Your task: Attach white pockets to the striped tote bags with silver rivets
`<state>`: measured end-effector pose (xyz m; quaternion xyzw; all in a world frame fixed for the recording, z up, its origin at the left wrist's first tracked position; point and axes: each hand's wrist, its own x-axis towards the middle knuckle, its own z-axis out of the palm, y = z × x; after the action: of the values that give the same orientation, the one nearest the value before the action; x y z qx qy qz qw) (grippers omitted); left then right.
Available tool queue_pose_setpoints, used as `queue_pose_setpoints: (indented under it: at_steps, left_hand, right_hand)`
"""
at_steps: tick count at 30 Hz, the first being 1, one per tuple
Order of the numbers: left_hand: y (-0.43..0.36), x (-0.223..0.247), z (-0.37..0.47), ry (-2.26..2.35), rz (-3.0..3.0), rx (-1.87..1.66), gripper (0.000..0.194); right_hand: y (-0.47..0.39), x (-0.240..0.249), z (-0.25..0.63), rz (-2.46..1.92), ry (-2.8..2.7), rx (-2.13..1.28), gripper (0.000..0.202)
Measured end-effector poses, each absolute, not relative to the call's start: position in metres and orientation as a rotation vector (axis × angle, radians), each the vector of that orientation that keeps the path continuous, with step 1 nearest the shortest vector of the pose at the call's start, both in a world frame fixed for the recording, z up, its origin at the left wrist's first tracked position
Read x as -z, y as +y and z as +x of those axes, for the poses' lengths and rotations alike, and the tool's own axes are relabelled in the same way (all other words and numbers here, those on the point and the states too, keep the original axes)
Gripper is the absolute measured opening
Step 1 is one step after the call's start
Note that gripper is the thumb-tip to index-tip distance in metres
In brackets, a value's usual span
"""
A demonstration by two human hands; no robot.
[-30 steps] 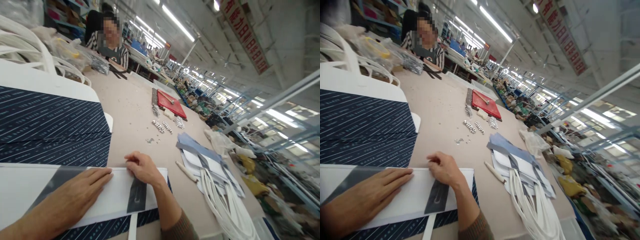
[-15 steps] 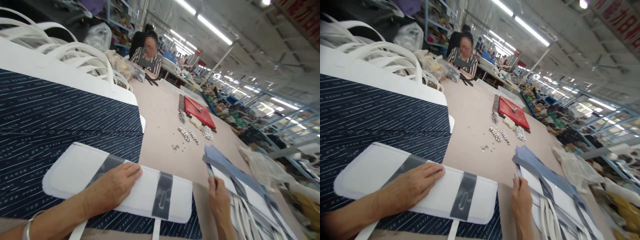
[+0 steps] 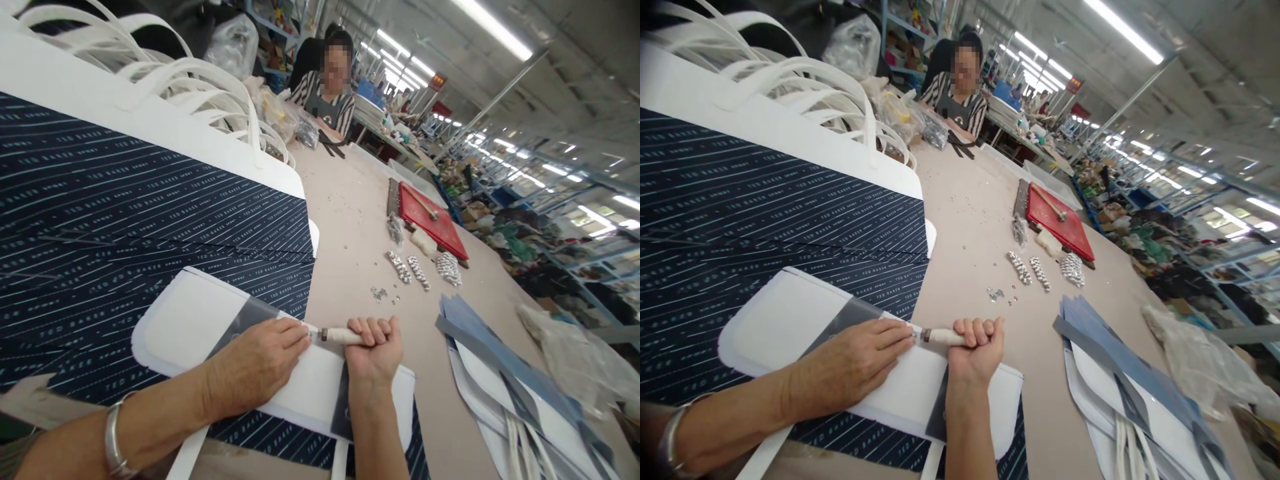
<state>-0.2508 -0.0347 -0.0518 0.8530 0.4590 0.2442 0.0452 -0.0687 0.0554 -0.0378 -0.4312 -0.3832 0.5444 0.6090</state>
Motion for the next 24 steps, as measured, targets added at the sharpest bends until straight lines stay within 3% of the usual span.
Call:
queue_pose_setpoints:
  at_steps: [13, 24]
  left_hand:
    - [-0.034, 0.054, -0.252, 1.379, 2.51, -0.724, 0.032]
    - [-0.034, 0.058, -0.254, 1.349, 2.479, -0.785, 0.029]
  right_hand:
    - [0.057, 0.048, -0.077, -0.983, -0.89, -1.272, 0.046]
    - [0.036, 0.02, -0.109, -0.772, -0.912, -1.332, 0.041]
